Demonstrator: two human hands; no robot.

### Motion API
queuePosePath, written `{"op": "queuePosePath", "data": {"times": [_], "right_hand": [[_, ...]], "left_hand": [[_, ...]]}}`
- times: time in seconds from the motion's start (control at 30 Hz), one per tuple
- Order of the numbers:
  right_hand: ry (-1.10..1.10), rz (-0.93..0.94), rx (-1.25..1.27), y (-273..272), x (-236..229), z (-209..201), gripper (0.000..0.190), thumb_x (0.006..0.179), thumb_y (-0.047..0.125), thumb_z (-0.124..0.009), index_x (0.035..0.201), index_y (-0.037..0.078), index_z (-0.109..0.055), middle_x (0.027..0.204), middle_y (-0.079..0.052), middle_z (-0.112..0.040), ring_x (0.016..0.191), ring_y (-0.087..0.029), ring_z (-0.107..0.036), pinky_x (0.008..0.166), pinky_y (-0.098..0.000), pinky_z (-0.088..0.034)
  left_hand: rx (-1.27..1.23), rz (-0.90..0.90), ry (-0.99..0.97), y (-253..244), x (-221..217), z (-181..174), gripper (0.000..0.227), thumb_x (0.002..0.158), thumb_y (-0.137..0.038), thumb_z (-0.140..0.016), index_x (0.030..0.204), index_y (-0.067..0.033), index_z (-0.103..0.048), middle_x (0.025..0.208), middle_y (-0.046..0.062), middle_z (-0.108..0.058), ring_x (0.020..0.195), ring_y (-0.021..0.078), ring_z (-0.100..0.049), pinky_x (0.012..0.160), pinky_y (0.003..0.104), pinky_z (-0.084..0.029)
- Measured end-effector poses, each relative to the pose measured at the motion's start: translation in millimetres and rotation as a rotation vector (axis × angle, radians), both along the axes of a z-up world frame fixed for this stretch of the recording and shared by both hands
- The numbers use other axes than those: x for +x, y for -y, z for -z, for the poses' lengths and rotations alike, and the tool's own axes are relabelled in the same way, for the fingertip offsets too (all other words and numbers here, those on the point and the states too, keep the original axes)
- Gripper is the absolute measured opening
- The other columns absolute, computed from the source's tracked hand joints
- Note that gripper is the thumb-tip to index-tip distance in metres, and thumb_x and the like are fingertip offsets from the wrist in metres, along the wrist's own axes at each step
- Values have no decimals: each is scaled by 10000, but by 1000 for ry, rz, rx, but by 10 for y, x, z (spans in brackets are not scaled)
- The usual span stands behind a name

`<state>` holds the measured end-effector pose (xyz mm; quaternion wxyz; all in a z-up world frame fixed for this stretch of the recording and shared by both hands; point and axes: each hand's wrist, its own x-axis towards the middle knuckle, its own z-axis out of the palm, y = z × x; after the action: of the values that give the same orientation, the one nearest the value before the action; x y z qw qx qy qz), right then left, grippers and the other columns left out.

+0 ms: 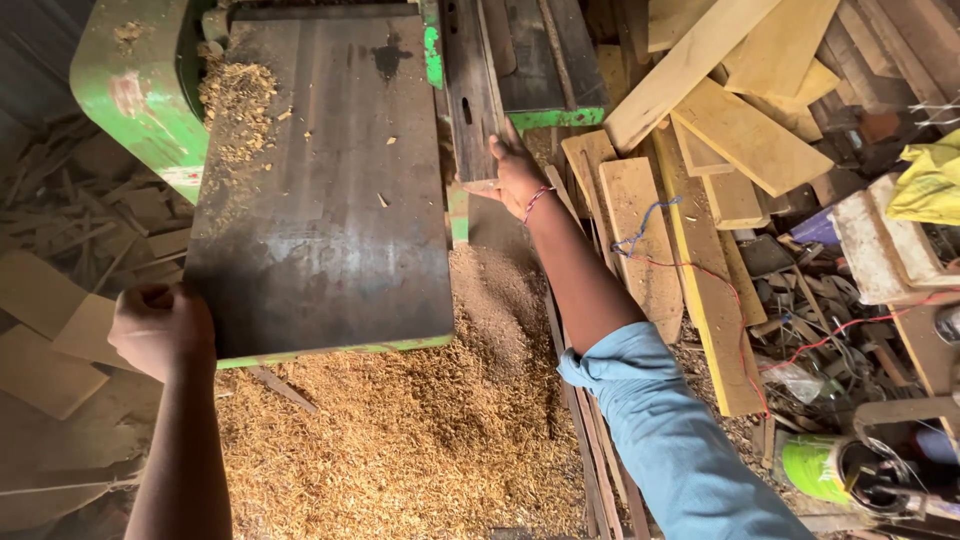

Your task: Operating a surface planer to smooth wood planks in a woodworking shop.

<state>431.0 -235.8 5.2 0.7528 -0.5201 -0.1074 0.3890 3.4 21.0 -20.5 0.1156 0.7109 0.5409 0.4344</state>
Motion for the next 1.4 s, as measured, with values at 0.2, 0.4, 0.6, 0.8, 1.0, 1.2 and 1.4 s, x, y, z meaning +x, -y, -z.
{"op": "queuePosePath", "data": {"times": [0.2,0.4,0.6,0.8,1.0,1.2,1.4], "right_hand": [[-6,21,-63,85,-145,5,686,1038,313,-439,1602,401,-58,1698,-54,-189,1275,-458,-611,910,-575,-583],[59,35,-92,125,-179,102,699,1047,300,-461,1624,402,-81,1719,-53,-75,1410,-339,-380,917,-606,-599],[-60,-42,-114,281,-224,-238,711,1004,266,-526,1589,294,-121,1671,-75,-194,1332,-406,-523,972,-592,-576],[-34,-132,-139,90,324,152,485,921,275,-663,1334,58,-533,1330,-136,-612,1159,-293,-673,965,-565,-599],[500,49,-523,-219,510,432,498,928,555,-651,1054,77,-593,971,-72,-657,880,-205,-635,787,-391,-521],[751,108,-667,-204,506,512,730,949,706,-565,658,37,-567,582,-82,-539,592,-258,-558,623,-403,-480],[734,81,-812,-174,417,422,748,954,746,-470,762,36,-602,639,-105,-578,606,-278,-594,607,-431,-488]], "left_hand": [[11,-13,0,-12,15,-1,86,815,-59,-671,822,-106,-743,782,91,-735,685,251,-722,636,389,-574],[-89,-9,-55,-13,8,0,87,886,-125,-687,818,-82,-721,812,90,-738,699,256,-739,647,406,-582],[-135,-55,-204,106,71,-183,190,907,-308,-733,900,-130,-797,818,136,-745,739,344,-730,699,489,-586],[-207,-76,-231,116,84,-214,267,907,-355,-709,914,-97,-779,826,164,-741,767,367,-729,722,507,-579],[-223,-88,-198,151,105,-267,282,912,-385,-707,928,-114,-783,833,158,-738,795,379,-722,737,516,-571],[-248,-102,-224,165,119,-306,273,890,-381,-711,953,-127,-789,865,166,-747,812,382,-721,749,514,-570],[-339,-86,-225,201,146,-432,395,892,-468,-716,977,-88,-774,880,153,-747,810,329,-734,750,499,-580]]}}
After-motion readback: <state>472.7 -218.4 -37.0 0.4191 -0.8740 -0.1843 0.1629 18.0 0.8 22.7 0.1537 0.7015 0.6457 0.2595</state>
